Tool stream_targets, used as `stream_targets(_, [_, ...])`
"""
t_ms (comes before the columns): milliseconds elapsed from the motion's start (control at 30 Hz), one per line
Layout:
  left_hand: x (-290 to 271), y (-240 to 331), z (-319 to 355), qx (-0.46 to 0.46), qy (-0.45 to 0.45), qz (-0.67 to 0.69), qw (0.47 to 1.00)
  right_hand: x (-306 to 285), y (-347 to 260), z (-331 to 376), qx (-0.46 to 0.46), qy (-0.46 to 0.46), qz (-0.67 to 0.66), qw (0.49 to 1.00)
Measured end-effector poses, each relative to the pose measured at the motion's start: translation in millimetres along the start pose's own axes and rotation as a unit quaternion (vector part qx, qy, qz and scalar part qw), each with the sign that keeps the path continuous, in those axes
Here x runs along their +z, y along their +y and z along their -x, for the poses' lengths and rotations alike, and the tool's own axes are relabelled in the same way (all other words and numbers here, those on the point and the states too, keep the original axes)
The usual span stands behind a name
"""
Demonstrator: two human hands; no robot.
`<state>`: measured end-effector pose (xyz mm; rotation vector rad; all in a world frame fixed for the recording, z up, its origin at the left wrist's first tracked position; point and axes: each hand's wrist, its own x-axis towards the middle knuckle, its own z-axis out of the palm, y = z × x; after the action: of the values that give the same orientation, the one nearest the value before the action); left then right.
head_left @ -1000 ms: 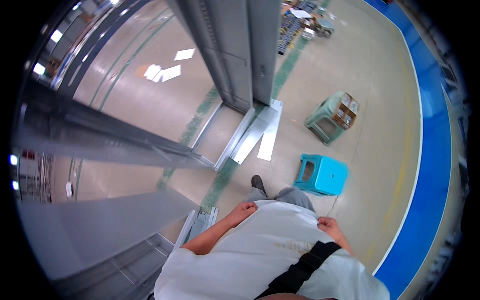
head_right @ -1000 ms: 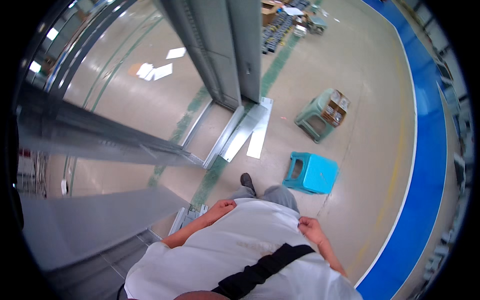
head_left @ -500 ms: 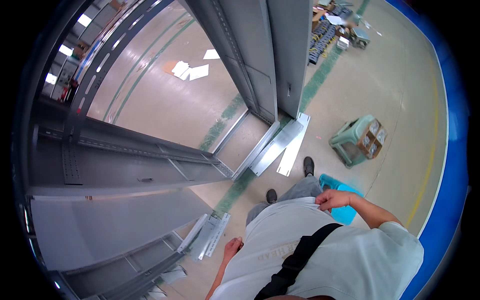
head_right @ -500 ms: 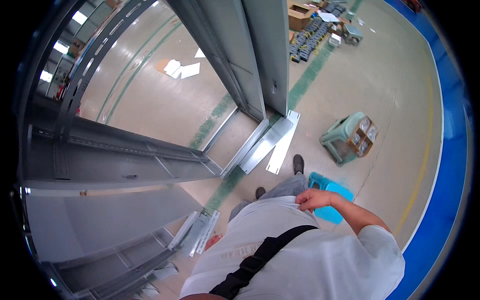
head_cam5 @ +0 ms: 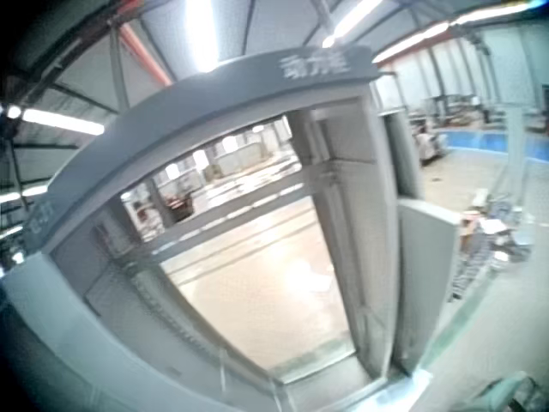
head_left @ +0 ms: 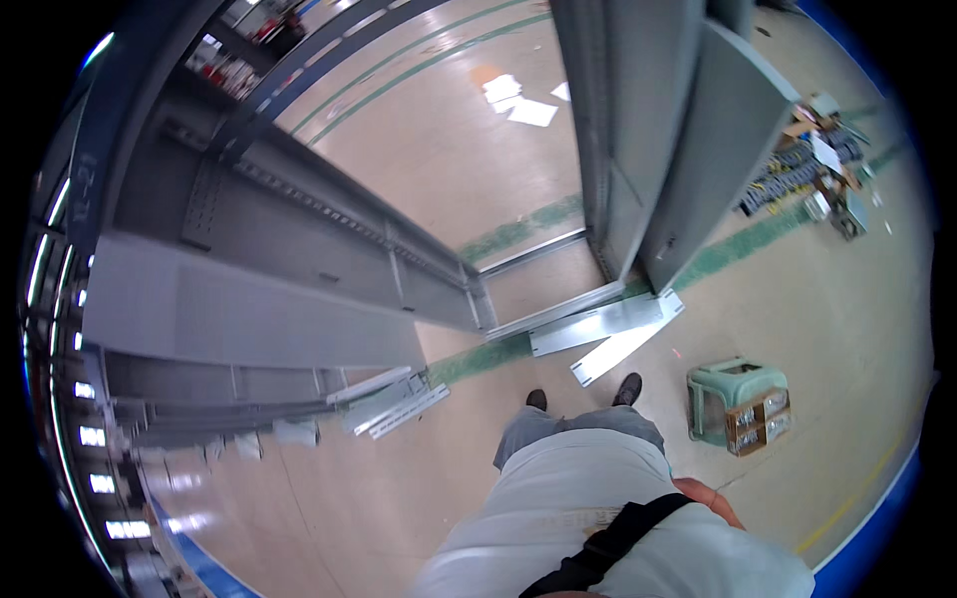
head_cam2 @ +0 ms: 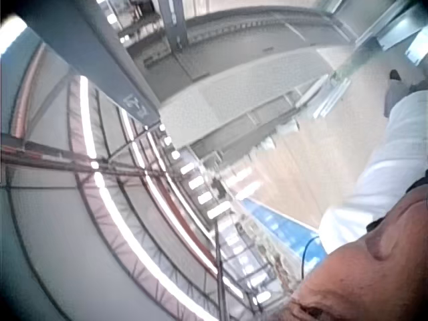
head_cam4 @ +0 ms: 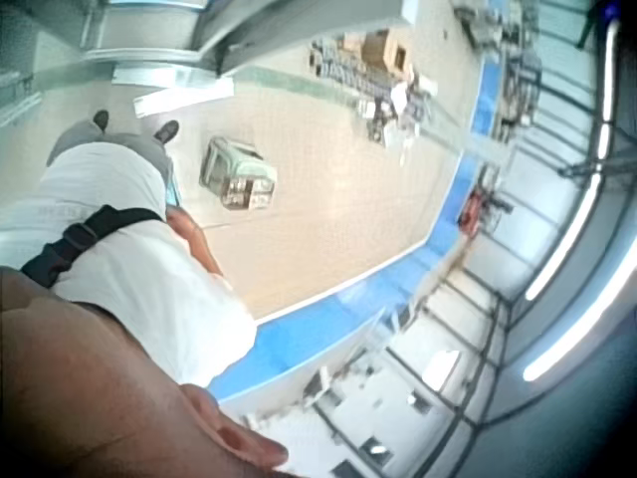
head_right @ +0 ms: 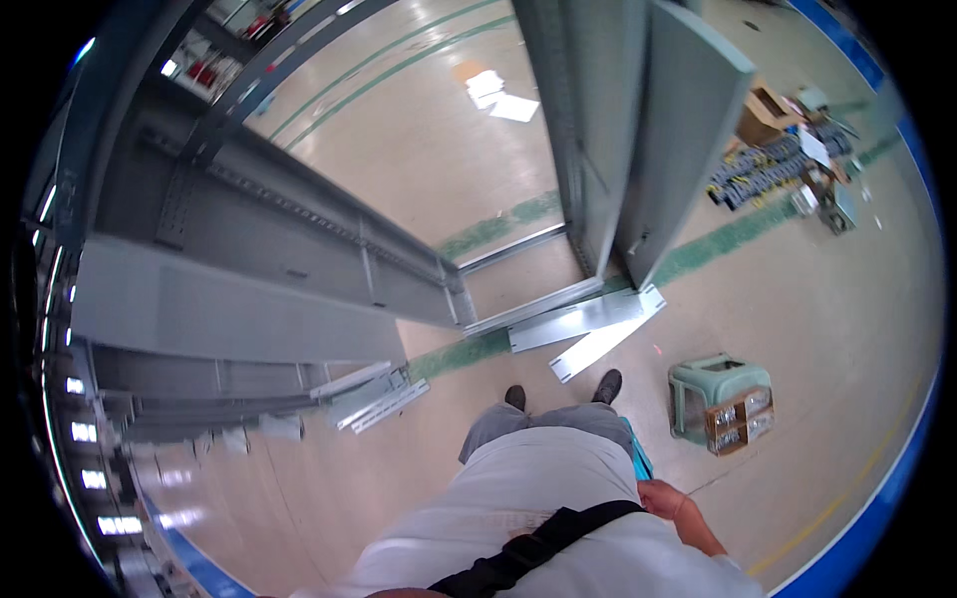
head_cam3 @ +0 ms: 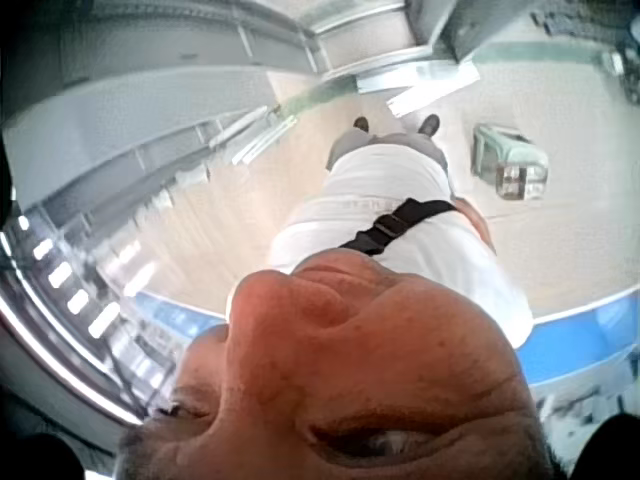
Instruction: The person assembles a metal shelving frame by hand, inserting bolts and nuts into pre-drilled holes on vertical and horizontal members. They position a metal panel, align it with the frame, and secure it with fasteners. The person moves between standing and sitting positions to reach different parts of the structure.
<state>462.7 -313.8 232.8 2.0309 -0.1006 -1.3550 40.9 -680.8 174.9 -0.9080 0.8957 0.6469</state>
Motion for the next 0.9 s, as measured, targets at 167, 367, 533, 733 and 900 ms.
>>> stream_targets(167, [14, -31, 7, -0.047, 0.006, 0.056, 0.997, -9, 0, 4, 0.062, -0.040, -0.167, 0.983])
stream_targets(367, [9, -129, -6, -0.099, -0.015, 0.115, 0.988, -9, -89, -29, 0.089, 0.079, 0.022, 0.993])
stream_targets(533, [-8, -49, -34, -0.208, -0.076, 0.136, 0.966, 47, -67, -48, 0.052, 0.093, -0.006, 0.994])
stream_targets(733, [-32, -43, -50, -0.137, -0.226, 0.156, 0.952, 91, -86, 16, 0.040, 0.057, -0.019, 0.997])
stream_targets(900, [-29, -34, -56, -0.196, -0.254, 0.150, 0.935, 53, -104, -29, 0.059, -0.013, 0.131, 0.990])
